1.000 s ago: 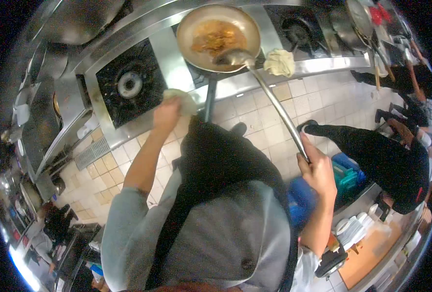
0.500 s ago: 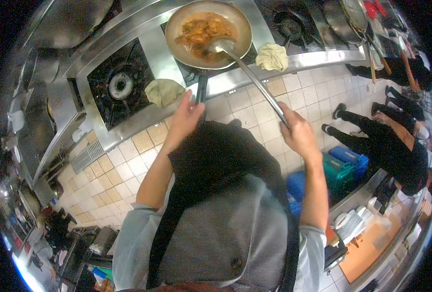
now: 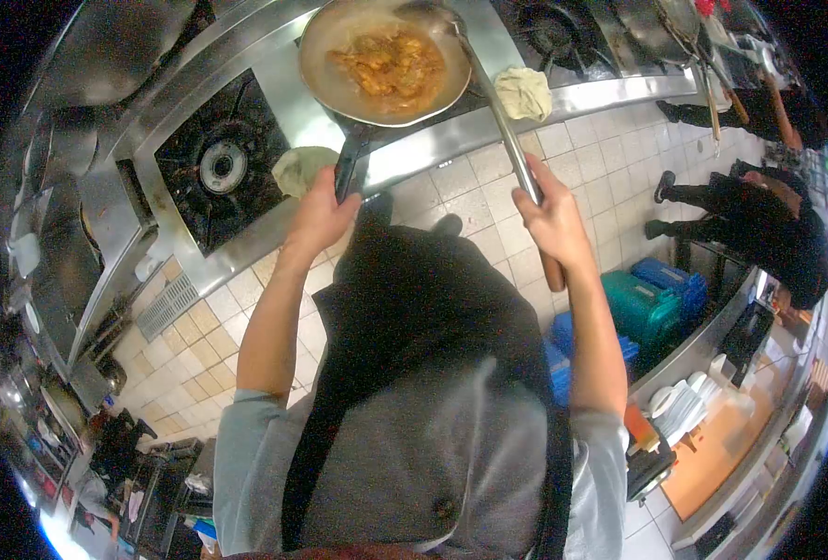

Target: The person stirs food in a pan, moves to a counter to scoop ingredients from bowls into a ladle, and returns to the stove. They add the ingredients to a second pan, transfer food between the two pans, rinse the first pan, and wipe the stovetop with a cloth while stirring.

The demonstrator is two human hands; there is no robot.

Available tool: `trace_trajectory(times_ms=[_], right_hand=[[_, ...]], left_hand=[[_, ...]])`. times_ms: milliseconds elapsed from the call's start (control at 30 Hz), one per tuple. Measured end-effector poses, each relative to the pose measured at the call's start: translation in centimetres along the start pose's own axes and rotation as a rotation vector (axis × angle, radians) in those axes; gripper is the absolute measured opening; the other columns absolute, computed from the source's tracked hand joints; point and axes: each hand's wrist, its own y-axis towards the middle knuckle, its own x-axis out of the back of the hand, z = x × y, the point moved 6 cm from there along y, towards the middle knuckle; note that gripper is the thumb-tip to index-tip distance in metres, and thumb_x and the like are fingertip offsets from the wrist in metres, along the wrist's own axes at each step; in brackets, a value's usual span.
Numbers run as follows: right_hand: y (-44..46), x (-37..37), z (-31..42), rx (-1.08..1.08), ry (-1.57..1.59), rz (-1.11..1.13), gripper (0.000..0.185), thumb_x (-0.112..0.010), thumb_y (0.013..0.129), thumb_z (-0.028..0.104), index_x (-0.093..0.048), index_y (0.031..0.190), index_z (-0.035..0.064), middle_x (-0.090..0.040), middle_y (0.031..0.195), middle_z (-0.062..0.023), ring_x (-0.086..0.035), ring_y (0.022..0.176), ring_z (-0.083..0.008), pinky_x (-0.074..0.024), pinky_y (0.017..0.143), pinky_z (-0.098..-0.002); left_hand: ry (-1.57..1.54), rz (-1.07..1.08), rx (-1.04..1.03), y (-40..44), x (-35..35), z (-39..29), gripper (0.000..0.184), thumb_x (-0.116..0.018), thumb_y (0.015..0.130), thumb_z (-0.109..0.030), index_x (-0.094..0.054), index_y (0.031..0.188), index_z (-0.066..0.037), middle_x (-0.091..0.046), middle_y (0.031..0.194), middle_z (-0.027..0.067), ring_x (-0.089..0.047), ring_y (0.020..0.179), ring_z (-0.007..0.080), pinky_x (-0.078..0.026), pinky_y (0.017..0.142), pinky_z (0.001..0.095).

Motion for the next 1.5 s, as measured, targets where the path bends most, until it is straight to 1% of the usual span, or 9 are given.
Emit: trace_trajectory(times_ms=[100,267,733,967,1067,1133,1267,1367,1500], right_hand=[[2.1,-3.3,0.5,-0.078,0.091,0.101,0.053,-0.064,0.091,0.014,-0.052,0.141,0.0,-0.067,0.092,-0.0166,-0.065,0.086,-0.0203,-0.0516,0.077,-0.0349],[0.5,-3.2,3.3,0.515,-0.391,-0.007,0.055,-0.061,0.089,0.009,-0.05,0.143,0.0106,-0.067,0.104,-0.0225,-0.067,0.087,-0.0399,-0.0545,0.078,-0.0456],[-9.6,8.8,4.4,0.182,-0.498,0.007,0.056,-0.065,0.085,0.004,-0.056,0.14,0.0113,-0.063,0.09,-0.0189,-0.064,0.082,-0.0377,-0.0515,0.075,-0.0431],[-6.5,4.7,0.4,0.201,-0.493,0.027,0.055,-0.064,0.085,0.005,-0.056,0.139,0.0085,-0.064,0.092,-0.0198,-0.065,0.084,-0.0391,-0.0513,0.075,-0.0461],[-5.6,2.3,0.5,0.177,-0.387,0.004,0.053,-0.065,0.086,0.007,-0.056,0.139,0.006,-0.065,0.095,-0.0216,-0.066,0.086,-0.039,-0.0513,0.076,-0.046],[-6.3,1.7,0.5,0.023,-0.236,0.001,0.053,-0.065,0.088,0.009,-0.054,0.14,0.0041,-0.067,0.105,-0.0254,-0.068,0.09,-0.0374,-0.052,0.08,-0.0422],[-5.6,-0.9,-2.2,0.135,0.036,-0.123,0.053,-0.065,0.091,0.01,-0.051,0.142,0.0003,-0.065,0.122,-0.0276,-0.066,0.111,-0.0338,-0.0494,0.095,-0.0369],[-4.0,-2.6,-1.2,0.015,0.049,-0.017,0.051,-0.064,0.092,0.009,-0.052,0.141,-0.0016,-0.065,0.125,-0.0261,-0.063,0.12,-0.0304,-0.0471,0.1,-0.0359],[-4.3,-2.8,0.7,0.132,-0.022,0.016,0.05,-0.065,0.092,0.008,-0.052,0.139,-0.0052,-0.065,0.127,-0.0241,-0.062,0.119,-0.0244,-0.046,0.101,-0.0337]], left_hand=[[-0.108,-0.017,-0.065,0.3,-0.5,0.6,0.045,-0.064,0.089,-0.02,-0.051,0.128,-0.001,-0.066,0.108,0.0261,-0.065,0.101,0.0418,-0.05,0.088,0.0477],[-0.167,0.009,-0.026,-0.1,0.0,0.0,0.044,-0.063,0.088,-0.018,-0.052,0.126,-0.001,-0.065,0.101,0.0242,-0.065,0.094,0.04,-0.051,0.084,0.0462],[-0.452,0.106,0.069,1.5,-3.2,0.4,0.035,-0.062,0.081,-0.012,-0.057,0.113,0.001,-0.06,0.083,0.0117,-0.06,0.076,0.0238,-0.05,0.071,0.0392],[-0.414,0.136,0.064,0.4,-2.4,-0.2,0.032,-0.061,0.085,-0.013,-0.055,0.112,0.002,-0.06,0.082,0.0098,-0.061,0.078,0.022,-0.052,0.07,0.0361],[-0.454,0.253,0.263,-0.7,-2.4,-0.1,0.043,-0.066,0.089,-0.022,-0.055,0.123,0.002,-0.065,0.097,0.0164,-0.065,0.093,0.0276,-0.054,0.081,0.0365],[-0.23,-0.104,-0.092,-1.2,-1.9,1.8,0.056,-0.066,0.094,-0.031,-0.049,0.137,0.001,-0.065,0.118,0.0234,-0.064,0.113,0.0332,-0.051,0.095,0.0414],[-0.345,-0.335,-0.117,-3.7,1.6,3.3,0.063,-0.062,0.097,-0.033,-0.042,0.147,0.0,-0.054,0.138,0.0274,-0.052,0.131,0.038,-0.04,0.109,0.0498],[0.41,-0.483,-0.234,-0.4,1.6,5.2,0.061,-0.058,0.097,-0.03,-0.039,0.149,-0.003,-0.039,0.151,0.0256,-0.033,0.141,0.0452,-0.027,0.117,0.0568],[0.587,-0.445,-0.439,1.2,-1.5,6.5,0.06,-0.059,0.096,-0.029,-0.041,0.148,-0.006,-0.04,0.15,0.0247,-0.035,0.14,0.045,-0.029,0.116,0.0554]])
